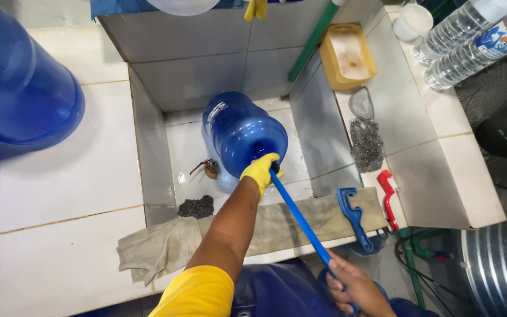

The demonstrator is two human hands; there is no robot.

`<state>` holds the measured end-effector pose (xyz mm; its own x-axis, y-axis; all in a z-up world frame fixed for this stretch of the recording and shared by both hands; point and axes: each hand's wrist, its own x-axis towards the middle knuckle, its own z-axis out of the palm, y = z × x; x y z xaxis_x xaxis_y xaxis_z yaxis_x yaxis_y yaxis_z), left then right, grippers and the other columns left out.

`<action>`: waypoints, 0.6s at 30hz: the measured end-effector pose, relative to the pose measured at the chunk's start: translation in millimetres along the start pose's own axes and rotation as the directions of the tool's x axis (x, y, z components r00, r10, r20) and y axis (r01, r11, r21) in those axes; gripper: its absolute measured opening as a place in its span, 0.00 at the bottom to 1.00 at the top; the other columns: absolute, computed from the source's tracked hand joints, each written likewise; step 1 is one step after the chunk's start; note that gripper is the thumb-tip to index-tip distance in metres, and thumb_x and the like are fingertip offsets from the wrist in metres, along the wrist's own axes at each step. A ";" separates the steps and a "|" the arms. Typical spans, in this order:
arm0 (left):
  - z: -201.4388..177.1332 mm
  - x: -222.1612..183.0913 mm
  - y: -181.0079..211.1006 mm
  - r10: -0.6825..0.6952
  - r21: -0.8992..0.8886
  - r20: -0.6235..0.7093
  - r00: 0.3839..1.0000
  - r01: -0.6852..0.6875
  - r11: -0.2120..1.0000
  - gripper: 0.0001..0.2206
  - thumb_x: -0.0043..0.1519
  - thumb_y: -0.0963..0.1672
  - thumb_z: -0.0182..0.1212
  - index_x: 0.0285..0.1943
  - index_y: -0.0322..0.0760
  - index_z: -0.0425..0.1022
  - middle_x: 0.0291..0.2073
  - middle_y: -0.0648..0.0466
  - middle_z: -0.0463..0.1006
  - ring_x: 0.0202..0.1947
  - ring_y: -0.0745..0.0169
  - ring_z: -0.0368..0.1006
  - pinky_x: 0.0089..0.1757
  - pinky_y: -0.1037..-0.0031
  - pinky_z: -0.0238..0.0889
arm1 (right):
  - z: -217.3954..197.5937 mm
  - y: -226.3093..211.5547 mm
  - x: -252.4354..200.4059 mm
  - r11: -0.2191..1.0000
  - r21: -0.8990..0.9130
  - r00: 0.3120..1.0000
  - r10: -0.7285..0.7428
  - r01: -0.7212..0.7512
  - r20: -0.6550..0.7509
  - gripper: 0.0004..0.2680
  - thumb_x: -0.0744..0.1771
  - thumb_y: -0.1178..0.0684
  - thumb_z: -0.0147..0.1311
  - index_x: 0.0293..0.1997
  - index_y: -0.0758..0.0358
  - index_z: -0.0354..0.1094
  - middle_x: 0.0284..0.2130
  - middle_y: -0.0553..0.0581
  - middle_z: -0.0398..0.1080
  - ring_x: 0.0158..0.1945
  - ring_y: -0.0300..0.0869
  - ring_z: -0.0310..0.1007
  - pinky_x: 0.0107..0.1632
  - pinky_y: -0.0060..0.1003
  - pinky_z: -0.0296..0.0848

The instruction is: A person puts on protective gloves and scrubs a large water jug with a sponge before rinsing it in a sink.

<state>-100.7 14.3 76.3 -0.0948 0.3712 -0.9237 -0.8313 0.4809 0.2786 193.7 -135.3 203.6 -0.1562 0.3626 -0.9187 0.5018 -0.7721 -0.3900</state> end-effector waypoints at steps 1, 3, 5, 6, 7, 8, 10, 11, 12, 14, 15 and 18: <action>3.8 -21.3 7.7 -0.077 -0.224 0.045 0.996 0.085 0.971 0.17 0.56 0.42 0.70 0.50 0.26 0.73 0.45 0.41 0.77 0.47 0.46 0.77 0.51 0.54 0.77 | 3.2 -1.1 -3.7 0.803 0.586 0.984 -0.005 -0.103 0.180 0.19 0.70 0.51 0.44 0.74 0.47 0.58 0.20 0.51 0.46 0.13 0.34 0.38 0.10 0.31 0.46; 5.6 -25.5 5.0 -0.085 -0.129 0.013 0.996 0.086 0.988 0.17 0.55 0.42 0.71 0.49 0.25 0.72 0.41 0.41 0.78 0.42 0.47 0.78 0.47 0.55 0.78 | -1.0 11.5 13.7 0.995 -0.103 1.000 -0.018 0.016 -0.013 0.22 0.71 0.44 0.39 0.77 0.36 0.46 0.20 0.51 0.55 0.18 0.37 0.52 0.21 0.33 0.51; 5.6 -23.8 1.1 -0.104 -0.035 -0.033 0.994 0.102 0.994 0.18 0.54 0.42 0.71 0.48 0.24 0.71 0.37 0.41 0.78 0.37 0.49 0.79 0.44 0.56 0.79 | -1.5 17.1 16.4 0.673 -0.739 0.977 -0.151 -0.007 -0.147 0.24 0.71 0.37 0.35 0.80 0.24 0.34 0.20 0.53 0.63 0.24 0.42 0.64 0.33 0.37 0.56; 4.1 -20.8 -2.6 -0.024 -0.035 -0.035 0.999 0.023 0.999 0.18 0.52 0.41 0.70 0.48 0.29 0.69 0.39 0.42 0.76 0.36 0.51 0.78 0.40 0.58 0.80 | 0.6 17.3 8.8 0.993 -0.115 0.999 -0.033 0.032 -0.014 0.23 0.70 0.44 0.40 0.78 0.35 0.43 0.19 0.51 0.56 0.18 0.37 0.53 0.22 0.33 0.50; 7.8 -16.8 -1.7 0.066 -0.041 -0.028 0.997 -0.067 0.997 0.19 0.50 0.40 0.69 0.48 0.33 0.67 0.40 0.42 0.74 0.35 0.52 0.77 0.37 0.61 0.81 | -1.0 12.1 4.8 0.825 0.564 0.987 -0.055 -0.040 0.149 0.22 0.70 0.50 0.46 0.77 0.46 0.54 0.19 0.51 0.49 0.12 0.33 0.41 0.11 0.30 0.43; 1.7 4.6 -8.7 0.065 -0.044 -0.026 0.998 -0.067 0.997 0.19 0.50 0.40 0.69 0.48 0.33 0.67 0.40 0.42 0.74 0.35 0.52 0.77 0.37 0.61 0.81 | -3.4 19.5 7.7 0.826 0.562 0.988 -0.054 -0.039 0.147 0.22 0.70 0.50 0.46 0.77 0.46 0.54 0.19 0.51 0.49 0.12 0.33 0.41 0.11 0.30 0.43; -3.4 47.4 -8.6 -0.170 -0.202 0.204 0.964 0.211 0.956 0.04 0.53 0.40 0.62 0.33 0.34 0.73 0.22 0.52 0.72 0.27 0.63 0.73 0.42 0.60 0.77 | -3.7 27.4 18.7 0.944 0.330 0.997 -0.009 -0.019 0.083 0.23 0.69 0.46 0.47 0.78 0.37 0.53 0.21 0.54 0.50 0.15 0.38 0.43 0.12 0.33 0.47; -1.7 27.9 -7.1 -0.170 -0.203 0.208 0.963 0.213 0.956 0.04 0.53 0.40 0.62 0.33 0.34 0.73 0.22 0.52 0.72 0.27 0.63 0.73 0.42 0.60 0.77 | -4.5 25.2 15.1 0.944 0.329 0.997 -0.009 -0.017 0.079 0.23 0.69 0.46 0.47 0.78 0.37 0.53 0.21 0.54 0.50 0.15 0.38 0.43 0.12 0.33 0.47; -0.1 9.3 -5.6 -0.005 -0.017 0.067 0.998 0.006 1.000 0.15 0.51 0.42 0.67 0.43 0.27 0.74 0.32 0.45 0.74 0.27 0.56 0.75 0.33 0.65 0.76 | -5.3 23.2 12.3 0.924 0.382 0.992 -0.048 0.001 0.113 0.23 0.69 0.47 0.47 0.78 0.42 0.53 0.21 0.53 0.51 0.15 0.36 0.43 0.12 0.32 0.48; -7.5 -3.0 -13.2 0.170 0.209 -0.053 0.984 -0.155 0.966 0.26 0.49 0.45 0.72 0.54 0.21 0.75 0.41 0.38 0.76 0.27 0.48 0.76 0.24 0.69 0.75 | 2.1 24.9 -7.5 0.894 0.448 0.986 -0.066 -0.009 0.151 0.24 0.69 0.48 0.47 0.78 0.46 0.52 0.21 0.52 0.52 0.14 0.34 0.43 0.12 0.31 0.48; -1.4 5.0 -9.0 0.004 0.053 -0.007 1.000 -0.003 0.999 0.18 0.54 0.44 0.70 0.49 0.28 0.75 0.35 0.45 0.76 0.37 0.51 0.77 0.40 0.62 0.74 | 2.4 14.8 -17.5 0.931 0.361 0.997 0.030 -0.056 0.077 0.24 0.69 0.44 0.47 0.78 0.41 0.52 0.21 0.53 0.53 0.16 0.37 0.45 0.16 0.32 0.48; 9.9 -27.2 4.6 -0.160 -0.154 0.043 0.986 0.165 0.974 0.11 0.59 0.44 0.69 0.46 0.36 0.74 0.32 0.51 0.77 0.45 0.53 0.79 0.55 0.55 0.72 | -15.1 43.8 2.9 0.856 -0.514 0.976 -0.068 -0.048 -0.206 0.26 0.69 0.40 0.43 0.79 0.32 0.41 0.35 0.54 0.62 0.29 0.46 0.64 0.31 0.45 0.63</action>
<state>-96.6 14.3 105.4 0.0632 0.3234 -0.9442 -0.9099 0.4073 0.0786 228.1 -160.1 184.8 -0.0115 0.5144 -0.8575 0.8745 -0.4106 -0.2580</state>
